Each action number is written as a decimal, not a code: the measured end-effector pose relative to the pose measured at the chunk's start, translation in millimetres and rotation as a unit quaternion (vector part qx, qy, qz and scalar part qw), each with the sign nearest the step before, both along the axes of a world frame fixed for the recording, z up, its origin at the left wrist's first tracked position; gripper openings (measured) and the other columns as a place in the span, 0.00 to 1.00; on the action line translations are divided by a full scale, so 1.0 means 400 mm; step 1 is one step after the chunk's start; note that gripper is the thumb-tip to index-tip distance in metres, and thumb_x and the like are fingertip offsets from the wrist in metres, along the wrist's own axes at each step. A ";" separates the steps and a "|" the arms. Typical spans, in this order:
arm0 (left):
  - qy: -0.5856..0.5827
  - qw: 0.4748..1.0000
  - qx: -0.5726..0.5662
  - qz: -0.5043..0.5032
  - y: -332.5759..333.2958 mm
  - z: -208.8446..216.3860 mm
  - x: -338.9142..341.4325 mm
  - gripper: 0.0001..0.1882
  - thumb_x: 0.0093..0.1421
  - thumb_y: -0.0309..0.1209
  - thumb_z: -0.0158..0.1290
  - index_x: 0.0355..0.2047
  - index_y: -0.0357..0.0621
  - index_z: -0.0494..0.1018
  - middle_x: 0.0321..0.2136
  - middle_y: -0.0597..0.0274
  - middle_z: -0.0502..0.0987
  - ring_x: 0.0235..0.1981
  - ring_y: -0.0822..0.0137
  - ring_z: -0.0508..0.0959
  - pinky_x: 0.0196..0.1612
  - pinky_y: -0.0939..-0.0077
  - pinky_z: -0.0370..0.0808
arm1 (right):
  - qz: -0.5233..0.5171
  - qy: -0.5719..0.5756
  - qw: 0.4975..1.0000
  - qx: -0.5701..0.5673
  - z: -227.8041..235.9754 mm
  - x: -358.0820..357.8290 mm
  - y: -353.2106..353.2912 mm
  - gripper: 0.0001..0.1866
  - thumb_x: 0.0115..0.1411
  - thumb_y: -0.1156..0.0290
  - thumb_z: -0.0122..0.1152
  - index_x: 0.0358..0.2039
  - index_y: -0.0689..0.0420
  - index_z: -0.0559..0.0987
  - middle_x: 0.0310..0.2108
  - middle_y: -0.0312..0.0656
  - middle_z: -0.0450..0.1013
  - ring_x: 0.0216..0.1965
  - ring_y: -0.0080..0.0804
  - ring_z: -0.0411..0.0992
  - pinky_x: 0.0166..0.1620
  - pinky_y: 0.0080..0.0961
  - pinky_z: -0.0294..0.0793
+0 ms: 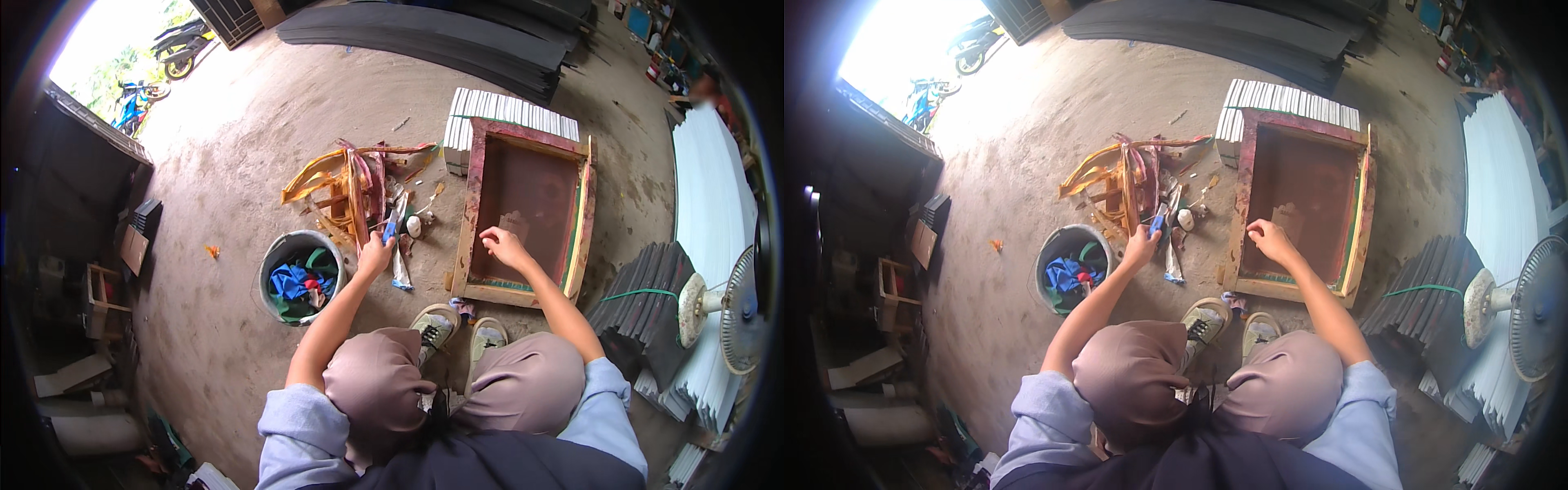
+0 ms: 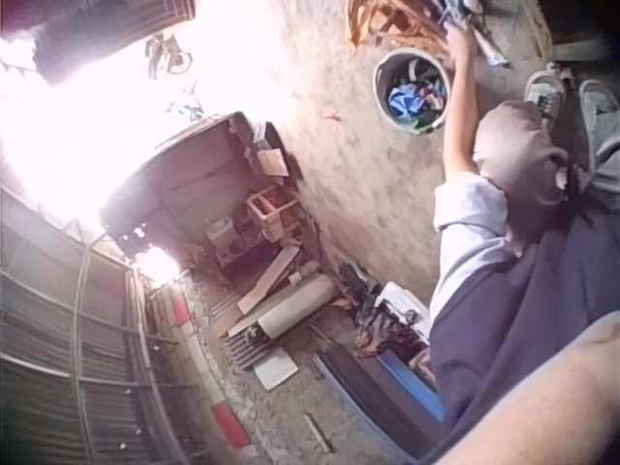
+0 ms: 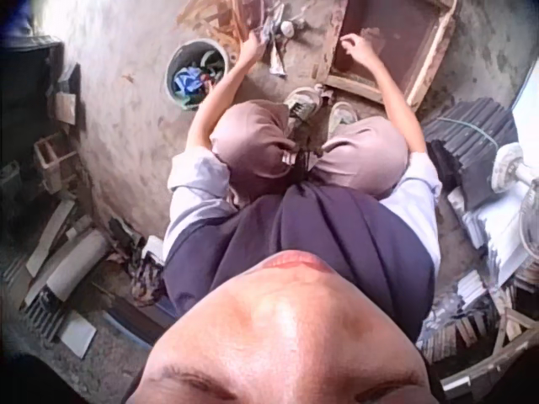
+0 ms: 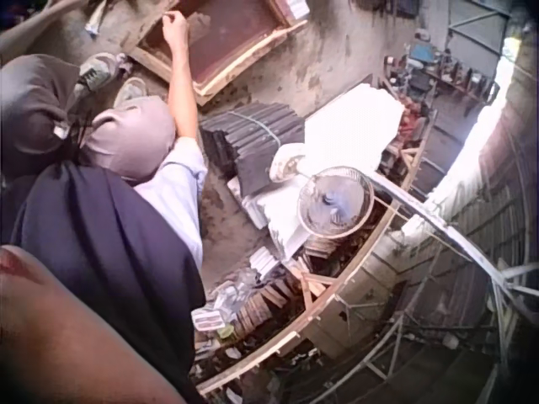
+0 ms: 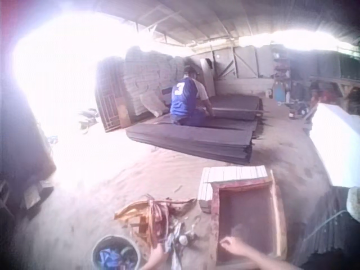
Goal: The person scrapes and sands a wooden frame with a utility knife and sandpaper, then wipes the surface with a cloth. The person flips the frame to work on different sides and continues scraping and sanding the edges and interior surfaces.
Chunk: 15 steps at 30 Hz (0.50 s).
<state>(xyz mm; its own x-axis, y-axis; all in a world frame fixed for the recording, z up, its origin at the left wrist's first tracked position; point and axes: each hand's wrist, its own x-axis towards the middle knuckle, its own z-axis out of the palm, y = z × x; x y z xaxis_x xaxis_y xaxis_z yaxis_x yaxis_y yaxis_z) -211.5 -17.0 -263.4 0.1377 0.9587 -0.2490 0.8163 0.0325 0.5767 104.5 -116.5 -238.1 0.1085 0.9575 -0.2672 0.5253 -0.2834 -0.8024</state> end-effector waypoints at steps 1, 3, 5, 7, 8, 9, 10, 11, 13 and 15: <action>0.004 1.000 0.013 -0.001 -0.021 -0.032 -0.014 0.26 0.61 0.49 0.49 0.48 0.39 0.64 0.39 0.38 0.77 0.44 0.42 0.77 0.45 0.51 0.71 | 0.010 0.007 1.000 -0.022 0.009 -0.006 -0.017 0.12 0.62 0.67 0.55 0.44 0.57 0.77 0.32 0.38 0.76 0.29 0.24 0.75 0.34 0.24 0.75; -0.010 0.999 0.016 0.040 -0.049 -0.061 0.009 0.24 0.61 0.45 0.49 0.49 0.39 0.63 0.38 0.39 0.77 0.43 0.41 0.77 0.45 0.50 0.71 | 0.024 0.017 0.997 -0.070 0.032 -0.002 -0.049 0.12 0.62 0.68 0.54 0.44 0.56 0.77 0.31 0.37 0.77 0.30 0.22 0.75 0.34 0.23 0.75; -0.051 0.997 0.015 0.064 -0.044 -0.082 0.029 0.25 0.60 0.41 0.52 0.51 0.39 0.62 0.43 0.42 0.75 0.47 0.42 0.74 0.47 0.48 0.69 | 0.019 -0.002 0.997 -0.073 0.051 0.015 -0.065 0.12 0.62 0.69 0.54 0.44 0.58 0.77 0.31 0.37 0.76 0.30 0.22 0.75 0.35 0.23 0.75; 0.008 0.995 0.076 0.061 -0.032 -0.101 0.046 0.27 0.59 0.41 0.53 0.54 0.41 0.61 0.47 0.45 0.72 0.51 0.45 0.70 0.50 0.48 0.66 | -0.011 -0.014 0.997 -0.078 0.062 0.035 -0.086 0.12 0.62 0.71 0.54 0.44 0.60 0.77 0.30 0.38 0.76 0.29 0.22 0.75 0.35 0.23 0.75; 0.038 0.992 0.107 0.056 -0.026 -0.113 0.058 0.28 0.58 0.40 0.54 0.55 0.41 0.61 0.49 0.47 0.71 0.53 0.46 0.67 0.52 0.47 0.65 | -0.023 -0.021 0.997 -0.076 0.060 0.044 -0.099 0.11 0.62 0.71 0.54 0.44 0.60 0.77 0.30 0.38 0.76 0.29 0.22 0.74 0.35 0.23 0.75; 0.036 0.993 0.102 0.056 -0.003 -0.120 0.059 0.31 0.57 0.39 0.56 0.58 0.44 0.60 0.51 0.51 0.67 0.56 0.48 0.62 0.55 0.46 0.60 | -0.035 -0.026 0.996 -0.073 0.059 0.056 -0.109 0.11 0.62 0.71 0.54 0.44 0.60 0.77 0.29 0.38 0.76 0.29 0.22 0.74 0.36 0.23 0.75; 0.017 0.985 0.163 0.049 0.016 -0.124 0.058 0.30 0.56 0.38 0.57 0.56 0.44 0.62 0.49 0.50 0.69 0.54 0.48 0.64 0.54 0.48 0.62 | -0.047 -0.031 0.996 -0.068 0.056 0.067 -0.117 0.11 0.62 0.71 0.54 0.43 0.60 0.77 0.29 0.38 0.75 0.28 0.22 0.74 0.36 0.23 0.75; 0.004 0.984 0.171 0.040 0.023 -0.129 0.071 0.28 0.56 0.37 0.57 0.55 0.44 0.63 0.48 0.51 0.69 0.54 0.49 0.65 0.54 0.50 0.62 | -0.062 -0.032 0.995 -0.065 0.047 0.081 -0.136 0.11 0.62 0.71 0.54 0.43 0.60 0.77 0.28 0.38 0.75 0.28 0.22 0.74 0.36 0.23 0.75; -0.030 0.976 0.213 0.023 0.022 -0.113 0.123 0.22 0.55 0.34 0.56 0.51 0.46 0.67 0.46 0.53 0.69 0.51 0.51 0.66 0.52 0.53 0.64 | -0.097 -0.022 0.993 -0.061 0.009 0.128 -0.183 0.11 0.61 0.70 0.55 0.42 0.60 0.77 0.29 0.39 0.77 0.28 0.23 0.74 0.35 0.22 0.75; -0.037 0.963 0.268 0.000 0.005 -0.114 0.163 0.18 0.55 0.32 0.55 0.47 0.48 0.70 0.43 0.57 0.70 0.49 0.54 0.67 0.50 0.55 0.63 | -0.133 -0.016 0.989 -0.068 -0.034 0.163 -0.220 0.11 0.60 0.70 0.55 0.42 0.59 0.77 0.29 0.38 0.77 0.28 0.22 0.74 0.35 0.22 0.75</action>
